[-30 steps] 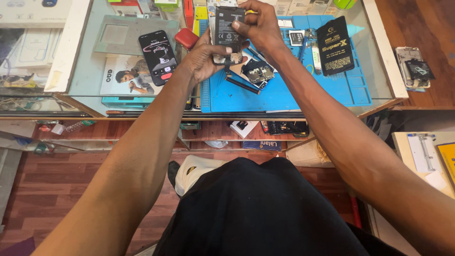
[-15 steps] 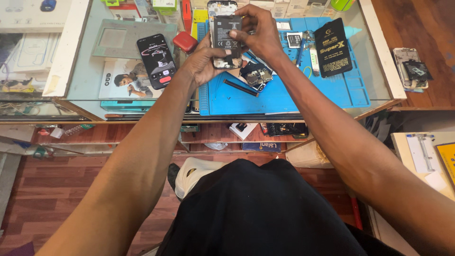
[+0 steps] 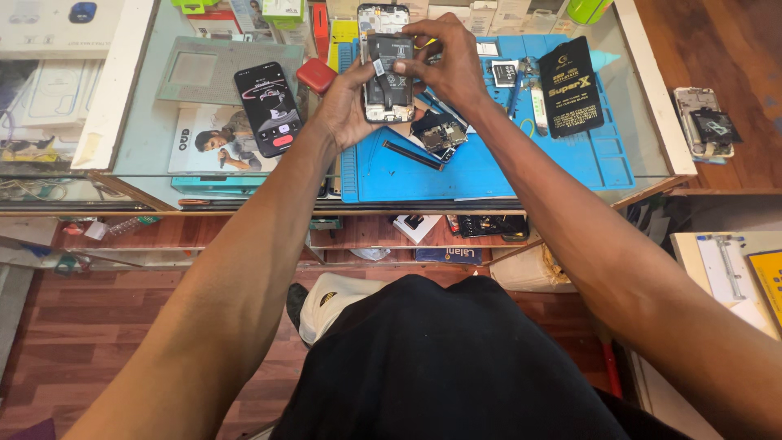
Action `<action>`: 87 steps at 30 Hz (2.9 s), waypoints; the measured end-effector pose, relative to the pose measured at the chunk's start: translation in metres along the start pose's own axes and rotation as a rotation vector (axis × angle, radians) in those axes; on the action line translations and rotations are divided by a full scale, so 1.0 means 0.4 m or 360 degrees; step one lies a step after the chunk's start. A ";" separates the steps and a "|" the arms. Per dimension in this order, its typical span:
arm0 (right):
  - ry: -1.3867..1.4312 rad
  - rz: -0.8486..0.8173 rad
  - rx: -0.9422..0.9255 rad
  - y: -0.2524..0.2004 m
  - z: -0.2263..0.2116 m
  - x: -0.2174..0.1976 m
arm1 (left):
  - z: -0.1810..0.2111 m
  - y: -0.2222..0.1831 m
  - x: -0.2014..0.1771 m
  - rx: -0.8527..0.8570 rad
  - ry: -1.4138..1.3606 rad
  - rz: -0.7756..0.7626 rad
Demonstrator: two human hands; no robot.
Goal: The person applies adhesive from a tube to the interior of a mobile phone chassis, places a battery into the compartment, and connects several ribbon cables and internal components by hand.
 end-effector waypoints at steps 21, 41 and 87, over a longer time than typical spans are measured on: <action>0.0174 0.0111 0.0171 -0.015 -0.021 0.019 | 0.002 0.013 -0.030 0.0131 0.0043 0.0185; 0.0638 -0.0376 0.0901 -0.015 0.012 0.037 | 0.022 0.036 -0.068 0.0179 0.0302 0.0400; 0.0726 -0.0290 0.0858 -0.052 0.007 0.075 | -0.011 0.012 -0.084 0.0303 0.0245 0.0507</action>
Point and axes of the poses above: each hand's wrist, its own y-axis towards the middle knuckle, its own x-axis out of the palm, z = x × y, the point moved 1 cm from there along y, towards the middle knuckle, and after that the axes turned 14 degrees about -y, right-handed, at the moved point
